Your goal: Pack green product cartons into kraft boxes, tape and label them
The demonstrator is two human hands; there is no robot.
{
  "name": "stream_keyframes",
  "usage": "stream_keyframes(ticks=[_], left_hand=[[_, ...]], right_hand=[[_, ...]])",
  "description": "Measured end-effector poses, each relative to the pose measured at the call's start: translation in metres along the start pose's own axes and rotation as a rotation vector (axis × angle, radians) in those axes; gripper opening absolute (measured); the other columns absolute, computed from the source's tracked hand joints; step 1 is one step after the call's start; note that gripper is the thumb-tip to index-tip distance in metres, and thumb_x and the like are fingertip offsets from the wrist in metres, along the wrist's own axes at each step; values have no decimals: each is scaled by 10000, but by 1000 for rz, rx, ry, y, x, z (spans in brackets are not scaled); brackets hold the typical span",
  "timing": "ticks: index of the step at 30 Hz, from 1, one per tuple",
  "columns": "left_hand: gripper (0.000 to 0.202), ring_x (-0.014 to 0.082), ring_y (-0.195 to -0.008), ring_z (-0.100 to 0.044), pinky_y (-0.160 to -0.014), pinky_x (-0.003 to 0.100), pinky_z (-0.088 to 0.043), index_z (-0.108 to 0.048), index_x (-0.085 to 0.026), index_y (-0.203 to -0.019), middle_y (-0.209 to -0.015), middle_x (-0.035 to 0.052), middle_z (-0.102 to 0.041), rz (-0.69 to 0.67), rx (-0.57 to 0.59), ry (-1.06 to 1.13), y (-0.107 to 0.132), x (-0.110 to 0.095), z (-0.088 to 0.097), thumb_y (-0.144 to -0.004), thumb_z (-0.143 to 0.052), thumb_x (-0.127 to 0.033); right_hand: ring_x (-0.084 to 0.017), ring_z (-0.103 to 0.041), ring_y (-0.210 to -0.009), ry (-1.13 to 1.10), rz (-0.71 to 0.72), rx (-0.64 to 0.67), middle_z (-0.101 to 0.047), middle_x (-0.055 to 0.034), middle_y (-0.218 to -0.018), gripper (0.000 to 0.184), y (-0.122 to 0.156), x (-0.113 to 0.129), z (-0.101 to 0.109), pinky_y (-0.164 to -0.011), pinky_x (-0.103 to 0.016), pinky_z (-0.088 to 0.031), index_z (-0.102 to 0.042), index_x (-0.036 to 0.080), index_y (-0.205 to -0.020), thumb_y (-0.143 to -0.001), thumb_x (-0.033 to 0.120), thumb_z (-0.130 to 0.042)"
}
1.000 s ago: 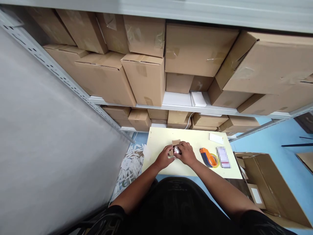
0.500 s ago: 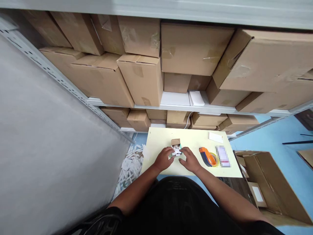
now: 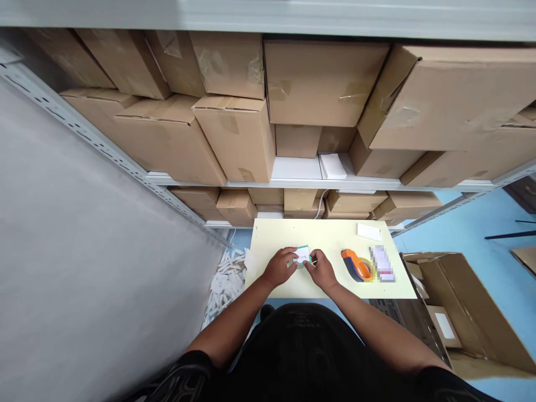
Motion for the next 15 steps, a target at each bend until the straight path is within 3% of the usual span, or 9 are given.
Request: stream_keyframes(ticks=[3, 6, 11, 13, 15], left_hand=[[208, 270, -1306, -576, -1118, 462, -496, -712, -226, -1090, -1422, 96, -596, 5, -45, -39, 11, 1, -8, -896, -641, -195], [273, 272, -1338, -559, -1069, 440, -535, -660, -228, -1205, -1508, 108, -500, 63, -85, -19, 16, 0, -20, -944, -582, -224], [755, 311, -1363, -537, -1017, 455, -552, -311, -237, -1572, -1633, 179, -327, 270, -181, 151, 25, 1, -46, -911, -663, -331], [874, 321, -1350, -552, -1075, 485, -504, -230, -216, -1611, -1622, 206, -352, 394, -191, 230, 29, 4, -57, -885, -698, -355], [883, 323, -1344, -560, -1133, 496, -446, -273, -196, -1601, -1576, 198, -441, 497, -156, 294, 31, 8, -66, -850, -721, -318]], right_hand=[[-207, -624, -796, -76, -81, 27, -635, -5, -928, 285, -1, -2, -1, -730, -339, -499, -525, 254, -1051, -854, 427, -639], [-221, -671, -867, -129, -132, 159, -694, -37, -1056, 331, -4, -5, 1, -789, -353, -512, -565, 251, -1126, -859, 434, -637], [-255, -711, -1009, -246, -223, 366, -724, -71, -1223, 426, -13, -22, 2, -922, -387, -513, -617, 250, -1210, -858, 484, -664], [-260, -699, -1073, -315, -242, 429, -710, -71, -1286, 484, -18, -31, 1, -956, -387, -510, -614, 255, -1260, -835, 475, -686], [-264, -678, -1125, -375, -242, 485, -692, -68, -1335, 525, -21, -40, 0, -971, -388, -508, -605, 254, -1307, -819, 432, -681]])
Point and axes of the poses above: each hand's wrist, its own y-axis away from the middle knuckle, its own z-axis out of the back of the hand, x = y × z, the point moved 2 cm from there along -y, towards the middle knuckle
